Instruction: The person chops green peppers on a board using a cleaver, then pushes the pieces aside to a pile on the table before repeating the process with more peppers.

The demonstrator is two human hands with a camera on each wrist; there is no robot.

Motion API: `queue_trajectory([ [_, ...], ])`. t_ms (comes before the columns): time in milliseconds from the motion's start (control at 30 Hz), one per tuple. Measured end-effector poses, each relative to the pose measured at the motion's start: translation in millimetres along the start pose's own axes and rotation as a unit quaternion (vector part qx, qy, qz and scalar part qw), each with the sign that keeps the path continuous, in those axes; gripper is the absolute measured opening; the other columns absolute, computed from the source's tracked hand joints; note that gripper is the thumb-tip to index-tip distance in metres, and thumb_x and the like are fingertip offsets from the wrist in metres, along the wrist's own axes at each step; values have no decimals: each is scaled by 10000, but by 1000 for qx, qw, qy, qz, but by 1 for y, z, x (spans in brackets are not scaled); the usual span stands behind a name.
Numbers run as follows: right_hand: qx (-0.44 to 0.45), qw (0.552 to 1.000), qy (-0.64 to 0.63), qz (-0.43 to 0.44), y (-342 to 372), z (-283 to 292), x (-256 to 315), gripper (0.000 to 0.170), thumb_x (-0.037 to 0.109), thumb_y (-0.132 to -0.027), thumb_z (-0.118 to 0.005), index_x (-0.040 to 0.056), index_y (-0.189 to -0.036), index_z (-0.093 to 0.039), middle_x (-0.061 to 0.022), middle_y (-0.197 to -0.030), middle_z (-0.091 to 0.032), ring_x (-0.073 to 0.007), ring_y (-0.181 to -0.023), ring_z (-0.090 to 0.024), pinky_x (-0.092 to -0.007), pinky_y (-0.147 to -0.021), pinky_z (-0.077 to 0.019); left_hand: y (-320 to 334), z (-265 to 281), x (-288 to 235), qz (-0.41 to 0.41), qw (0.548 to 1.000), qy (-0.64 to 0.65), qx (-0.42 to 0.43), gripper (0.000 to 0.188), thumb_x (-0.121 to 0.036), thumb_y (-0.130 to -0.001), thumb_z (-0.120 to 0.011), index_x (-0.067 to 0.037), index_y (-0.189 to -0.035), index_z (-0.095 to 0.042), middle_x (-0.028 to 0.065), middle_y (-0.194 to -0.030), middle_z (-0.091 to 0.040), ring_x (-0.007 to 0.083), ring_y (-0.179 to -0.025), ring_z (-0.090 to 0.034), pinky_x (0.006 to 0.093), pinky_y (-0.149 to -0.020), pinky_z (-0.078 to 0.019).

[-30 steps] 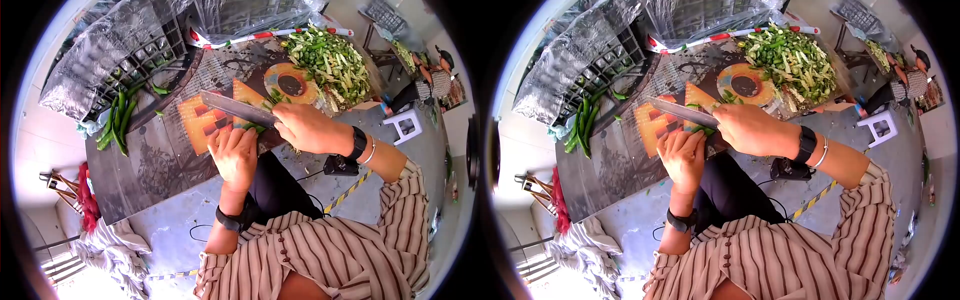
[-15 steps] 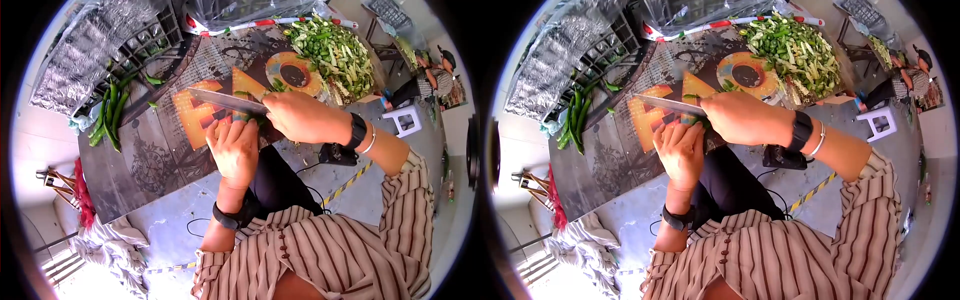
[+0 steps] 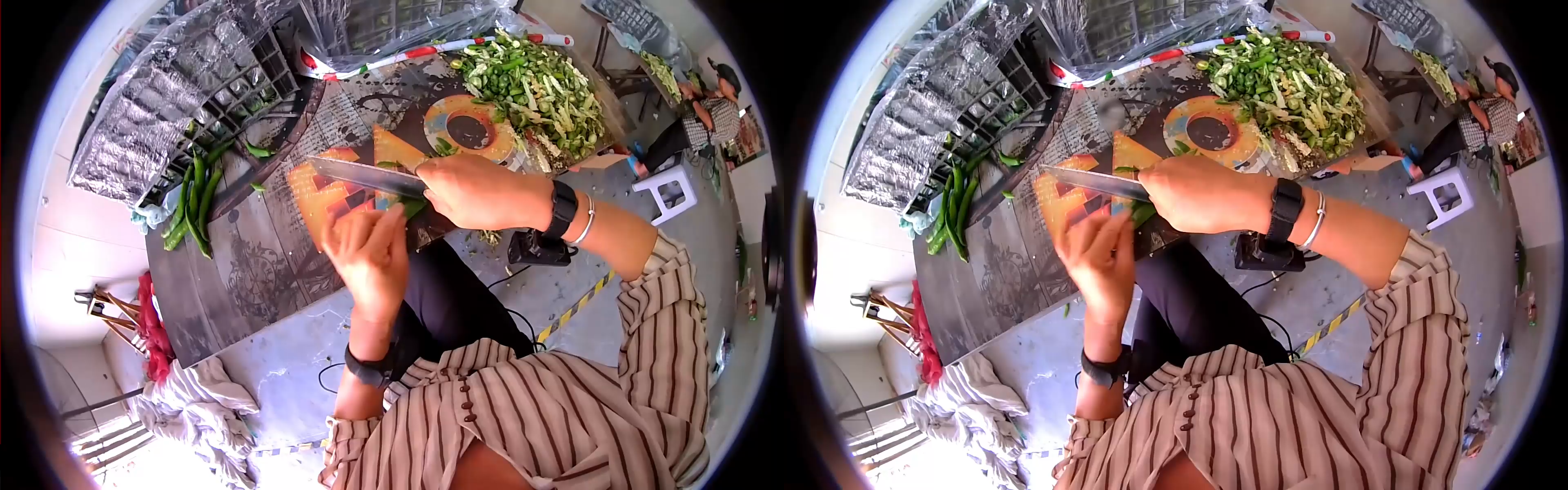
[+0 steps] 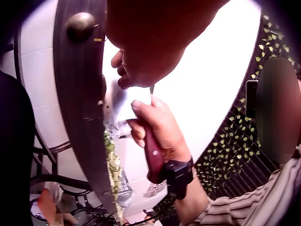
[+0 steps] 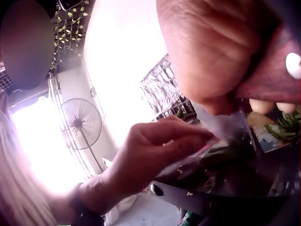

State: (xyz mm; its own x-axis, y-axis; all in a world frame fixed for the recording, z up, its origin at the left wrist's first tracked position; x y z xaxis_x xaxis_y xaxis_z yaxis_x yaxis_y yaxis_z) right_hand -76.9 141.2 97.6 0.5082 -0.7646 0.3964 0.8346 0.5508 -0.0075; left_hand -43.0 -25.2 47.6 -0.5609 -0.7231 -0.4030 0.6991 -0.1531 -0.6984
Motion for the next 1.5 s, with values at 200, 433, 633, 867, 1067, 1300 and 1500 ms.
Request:
queue_trajectory([
  [200,-6,1000,-14,9,-1,2,4,151,77,-866,-555,-69,-886,-525,-244,-789,-614,-440,-782,-616,-499,-685,-479,-59,24,7,-41,998,-16,-41,173,-96,-825,-693,-96,-996,-721,27,-871,-617,221,-858,-594,418,-1025,-376],
  [433,9,1000,-18,-5,-1,-1,1,133,46,-828,-540,-78,-867,-562,-256,-789,-614,-437,-772,-621,-498,-687,-481,-86,-10,27,-86,994,13,68,188,-197,-916,-584,-71,-998,-696,74,-984,-690,263,-949,-623,400,-957,-406],
  [633,26,999,-28,-9,-5,3,2,119,40,-816,-544,-74,-846,-564,-253,-781,-608,-428,-752,-613,-494,-680,-477,-81,-17,33,-72,988,-5,136,203,-199,-944,-512,-88,-885,-671,44,-979,-693,252,-921,-620,383,-901,-395],
  [867,59,998,-21,-10,-8,4,4,129,56,-832,-561,-71,-834,-537,-240,-780,-600,-419,-739,-600,-490,-682,-471,-77,-17,34,-70,991,10,109,194,-182,-934,-498,-97,-901,-668,35,-956,-682,241,-916,-598,362,-900,-381],
  [1067,-4,1000,-8,10,-3,-1,0,111,23,-795,-529,-67,-833,-582,-249,-744,-608,-430,-701,-610,-498,-649,-484,-80,-17,28,-85,991,-4,106,181,-167,-927,-497,-89,-924,-661,38,-962,-678,247,-913,-593,361,-891,-382],
  [1300,-34,999,-35,4,0,-9,-3,125,29,-804,-532,-64,-853,-599,-241,-754,-617,-424,-708,-622,-499,-650,-490,-78,-18,26,-125,988,-27,85,257,-184,-946,-442,-109,-899,-683,17,-928,-678,242,-860,-585,356,-863,-379],
  [1500,-11,999,-35,-2,0,-4,1,143,31,-801,-536,-67,-884,-600,-245,-775,-625,-429,-735,-634,-501,-662,-499,-76,-17,26,-101,988,-25,115,174,-166,-910,-504,-57,-921,-640,59,-974,-667,266,-911,-580,375,-935,-379],
])
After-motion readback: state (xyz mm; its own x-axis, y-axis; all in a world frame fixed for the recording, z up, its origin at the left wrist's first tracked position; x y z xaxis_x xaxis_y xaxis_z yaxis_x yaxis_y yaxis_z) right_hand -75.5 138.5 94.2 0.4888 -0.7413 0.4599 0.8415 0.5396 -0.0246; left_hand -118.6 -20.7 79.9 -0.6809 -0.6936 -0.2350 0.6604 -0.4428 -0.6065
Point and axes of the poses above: each hand's wrist, its own y-axis away from the middle knuckle, its own z-axis out of the back of the hand, x = y × z, the point moved 3 cm from there along -y, towards the middle knuckle
